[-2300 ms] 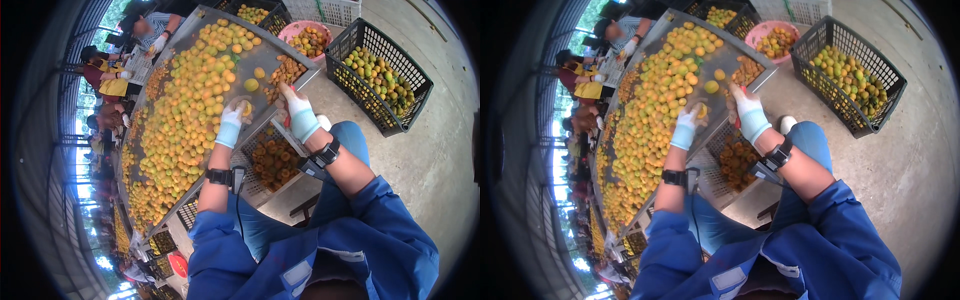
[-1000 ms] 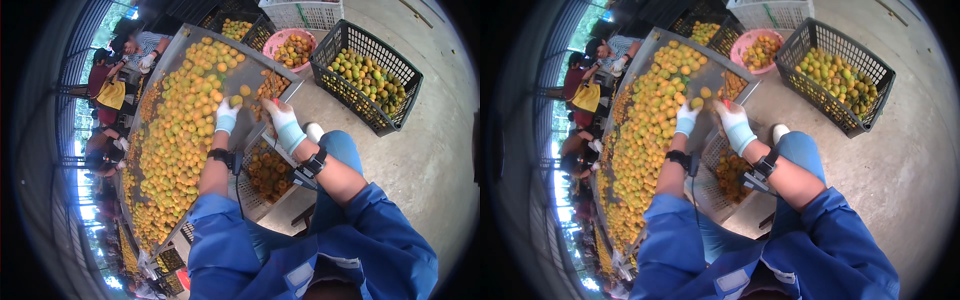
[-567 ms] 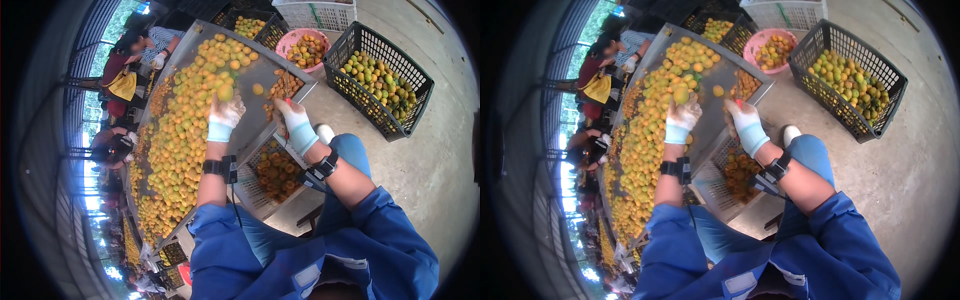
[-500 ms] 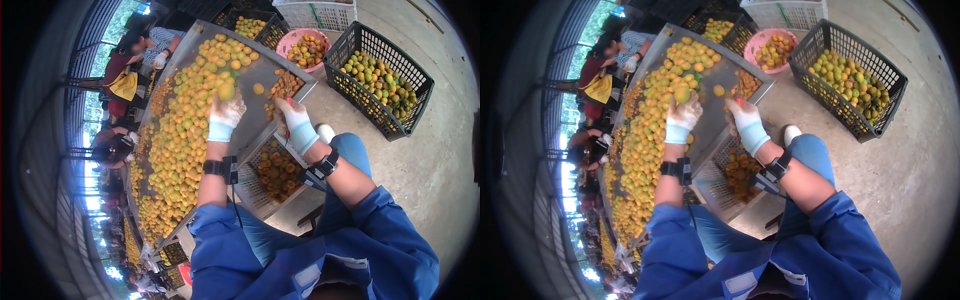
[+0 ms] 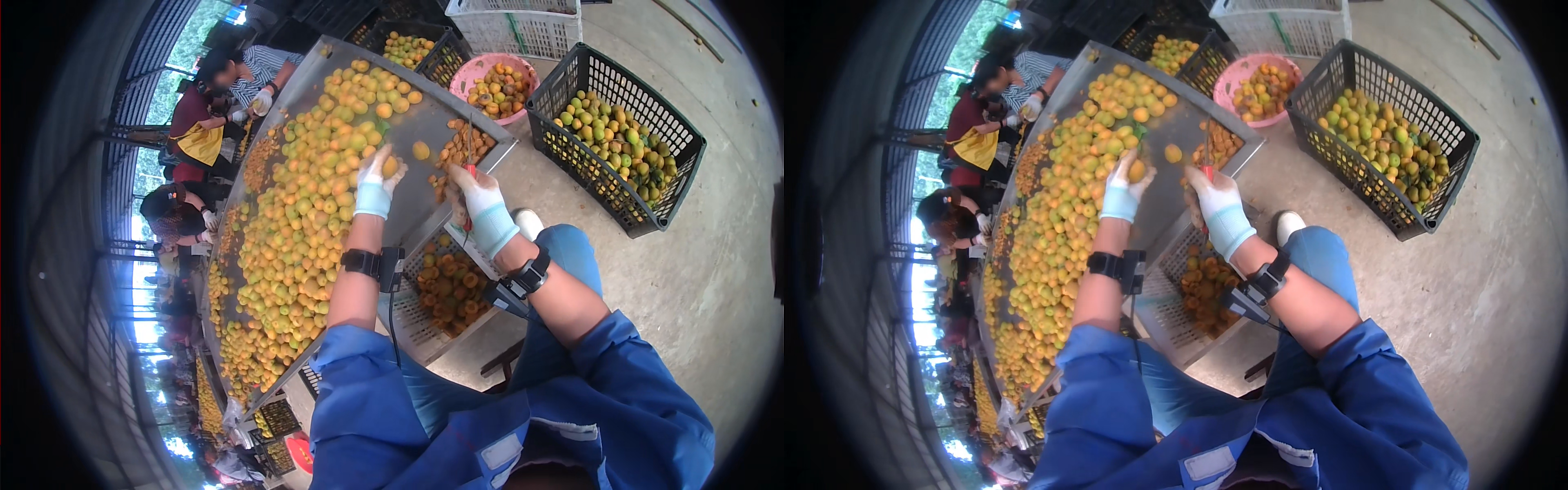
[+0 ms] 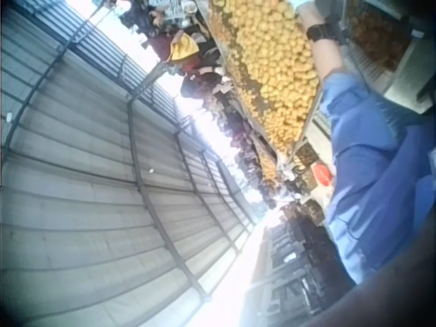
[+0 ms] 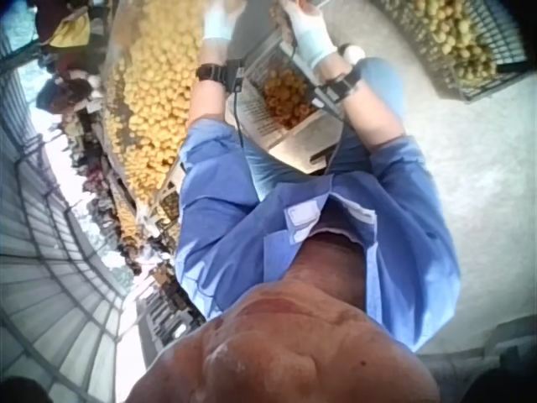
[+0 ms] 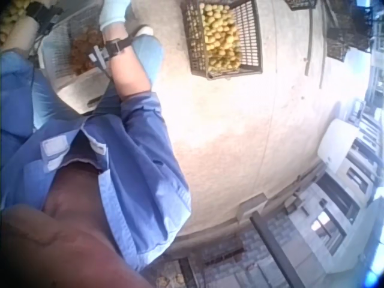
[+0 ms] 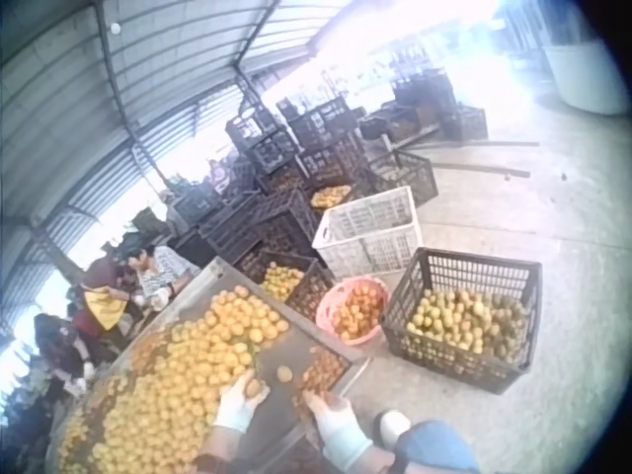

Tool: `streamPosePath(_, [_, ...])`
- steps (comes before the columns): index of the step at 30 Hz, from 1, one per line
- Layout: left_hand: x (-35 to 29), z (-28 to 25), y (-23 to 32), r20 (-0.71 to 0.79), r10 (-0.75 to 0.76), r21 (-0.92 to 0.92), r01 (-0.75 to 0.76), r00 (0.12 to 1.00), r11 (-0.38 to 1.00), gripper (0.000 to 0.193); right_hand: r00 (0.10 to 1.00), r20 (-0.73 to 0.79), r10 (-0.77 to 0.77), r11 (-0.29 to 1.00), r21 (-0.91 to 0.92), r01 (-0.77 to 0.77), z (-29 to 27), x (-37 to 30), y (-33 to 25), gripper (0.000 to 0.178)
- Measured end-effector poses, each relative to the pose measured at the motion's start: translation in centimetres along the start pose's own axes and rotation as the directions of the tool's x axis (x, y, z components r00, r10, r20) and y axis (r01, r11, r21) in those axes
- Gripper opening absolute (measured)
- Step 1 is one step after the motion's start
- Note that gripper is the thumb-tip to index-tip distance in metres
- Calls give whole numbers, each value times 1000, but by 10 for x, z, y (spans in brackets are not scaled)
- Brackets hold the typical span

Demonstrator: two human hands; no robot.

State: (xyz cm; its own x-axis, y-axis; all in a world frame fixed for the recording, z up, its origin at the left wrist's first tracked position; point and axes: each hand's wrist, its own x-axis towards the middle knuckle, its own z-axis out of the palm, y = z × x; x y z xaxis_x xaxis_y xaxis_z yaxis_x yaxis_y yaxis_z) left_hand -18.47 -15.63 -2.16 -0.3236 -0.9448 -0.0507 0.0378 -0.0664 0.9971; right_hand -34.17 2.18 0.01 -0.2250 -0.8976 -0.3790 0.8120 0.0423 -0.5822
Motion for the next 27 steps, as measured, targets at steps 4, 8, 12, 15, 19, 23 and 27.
streamPosePath(4, [28,18,-5,-152,-1,567,88,988,819,52,999,29,-25,999,-22,26,1,2,6,25])
streamPosePath(8, [34,57,-21,-57,190,943,-10,980,332,52,1000,-14,-15,1000,-9,15,5,-2,-1,27])
streamPosePath(12, [37,45,-19,-31,55,976,18,998,218,52,1000,-30,7,1000,-20,-7,7,-1,0,26])
streamPosePath(15, [35,17,-17,-100,72,936,69,992,344,52,1000,-16,-16,999,-43,16,6,1,0,26])
streamPosePath(19, [24,-33,37,-305,269,925,218,914,310,59,999,-15,-40,996,-77,39,-1,5,2,27])
streamPosePath(23, [6,-180,93,-729,350,669,505,588,546,87,997,29,-78,968,-235,83,14,1,21,26])
streamPosePath(27, [-48,-249,102,-593,-393,-334,230,703,914,66,989,125,-79,930,-348,118,24,2,45,22])
